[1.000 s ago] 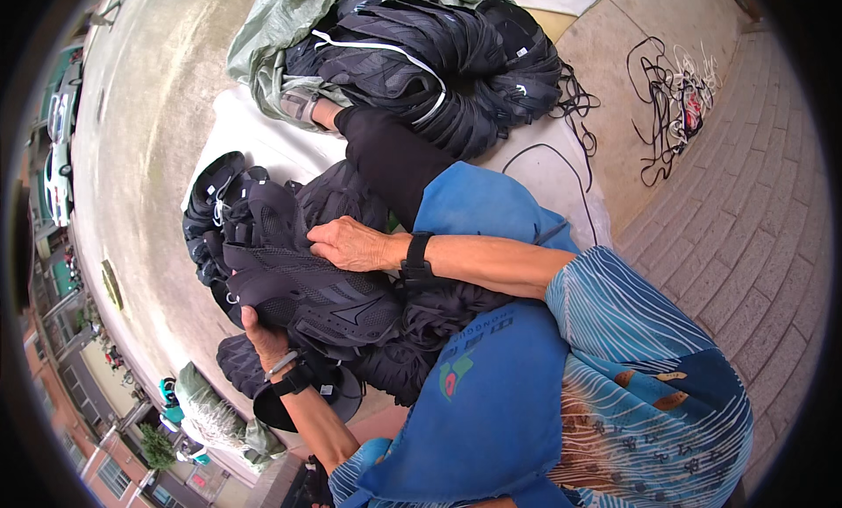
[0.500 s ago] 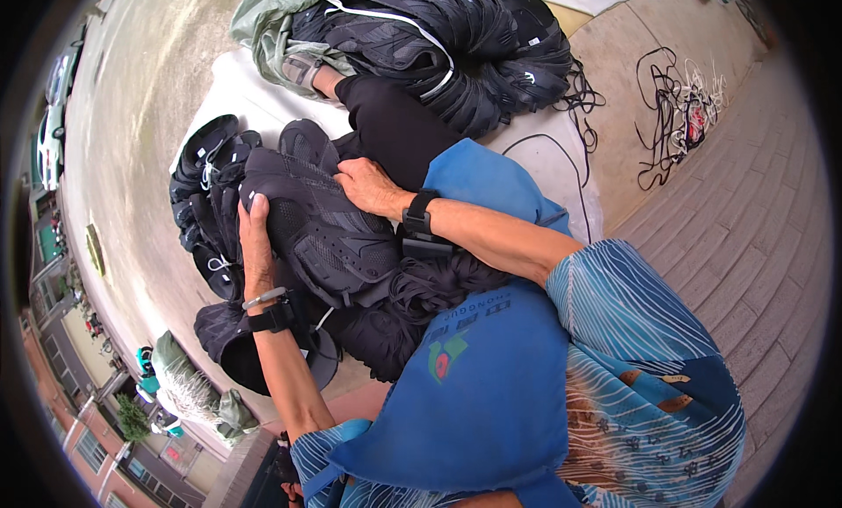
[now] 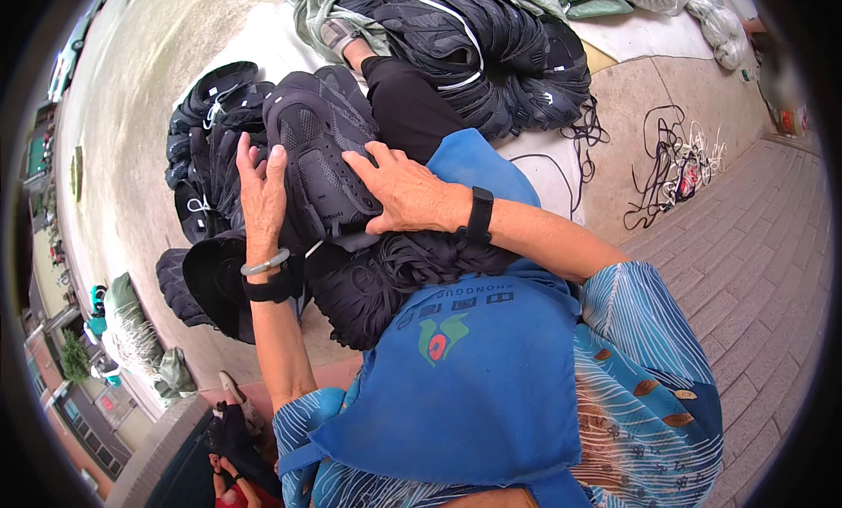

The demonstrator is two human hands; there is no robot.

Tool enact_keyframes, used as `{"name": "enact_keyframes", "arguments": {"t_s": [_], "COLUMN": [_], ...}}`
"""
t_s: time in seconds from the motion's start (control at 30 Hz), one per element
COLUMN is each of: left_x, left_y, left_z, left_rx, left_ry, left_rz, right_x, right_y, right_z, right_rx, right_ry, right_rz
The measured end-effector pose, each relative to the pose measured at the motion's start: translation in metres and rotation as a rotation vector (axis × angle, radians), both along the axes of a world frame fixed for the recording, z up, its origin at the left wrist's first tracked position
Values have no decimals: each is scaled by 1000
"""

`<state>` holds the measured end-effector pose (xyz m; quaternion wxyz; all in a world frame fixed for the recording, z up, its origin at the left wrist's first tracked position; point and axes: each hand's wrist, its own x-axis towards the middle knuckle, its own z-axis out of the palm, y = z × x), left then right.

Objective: Lacing black athletic shoes.

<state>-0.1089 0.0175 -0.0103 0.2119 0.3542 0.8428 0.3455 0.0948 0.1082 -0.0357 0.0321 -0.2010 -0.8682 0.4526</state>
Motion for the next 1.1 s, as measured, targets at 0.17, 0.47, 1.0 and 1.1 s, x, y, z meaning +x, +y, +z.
{"name": "enact_keyframes", "arguments": {"t_s": [0.17,0.47,1.0,1.1], "left_x": [47,65,73,70], "left_y": [-59,-65,-37,-36], "left_z": [10,-7,-22,-22], "left_rx": [-49,-129,-136,-11], "left_ry": [103,386,724,600], "left_rz": [-276,-136,-422,-444], "right_x": [-9,-51,-30,-32], "right_y": [1,14,18,15], "right_z": [-14,-1,8,8], "right_rx": [21,90,431,449], "right_ry": [207,235,217,191], "right_rz": [-4,95,45,83]}}
